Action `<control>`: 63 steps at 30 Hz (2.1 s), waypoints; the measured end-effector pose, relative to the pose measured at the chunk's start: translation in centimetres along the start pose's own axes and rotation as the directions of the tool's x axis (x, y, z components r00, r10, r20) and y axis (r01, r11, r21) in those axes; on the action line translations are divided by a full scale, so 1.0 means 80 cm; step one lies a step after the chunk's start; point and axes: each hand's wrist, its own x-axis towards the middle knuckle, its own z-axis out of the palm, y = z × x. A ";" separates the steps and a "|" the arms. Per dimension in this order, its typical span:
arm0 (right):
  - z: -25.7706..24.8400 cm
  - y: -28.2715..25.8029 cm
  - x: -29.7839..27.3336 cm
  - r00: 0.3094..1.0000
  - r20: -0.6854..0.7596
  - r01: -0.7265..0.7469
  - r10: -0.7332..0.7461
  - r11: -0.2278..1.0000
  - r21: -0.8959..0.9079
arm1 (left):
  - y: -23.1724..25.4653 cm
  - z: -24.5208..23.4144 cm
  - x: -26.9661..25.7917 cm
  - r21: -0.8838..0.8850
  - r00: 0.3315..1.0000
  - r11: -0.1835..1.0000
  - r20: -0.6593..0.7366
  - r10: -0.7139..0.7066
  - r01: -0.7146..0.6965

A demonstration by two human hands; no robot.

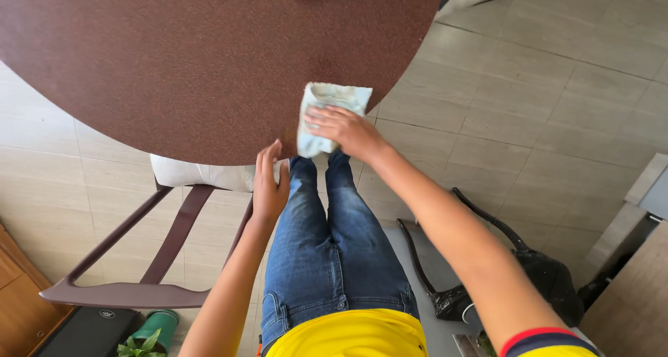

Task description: Wiping down a round dining table and cleaning the surrounding chairs with a cloth.

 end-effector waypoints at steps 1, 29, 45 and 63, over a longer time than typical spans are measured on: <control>-0.014 0.003 -0.009 0.990 0.117 -0.086 0.081 0.995 0.042 | -0.001 -0.006 -0.016 0.003 1.000 1.000 -0.007 -0.017 0.017; -0.104 0.088 -0.050 0.434 -0.074 -0.891 0.898 0.440 0.110 | -0.025 0.019 -0.132 0.023 0.923 0.941 0.191 -0.335 0.337; 0.095 -0.152 0.021 0.720 -0.240 -0.586 0.651 0.756 0.290 | -0.017 -0.132 -0.162 0.138 0.945 0.960 0.191 -0.266 0.242; -0.025 0.099 0.046 0.713 -0.372 -0.581 0.594 0.798 0.160 | -0.072 -0.212 -0.355 0.388 0.820 0.723 -0.258 -0.511 0.572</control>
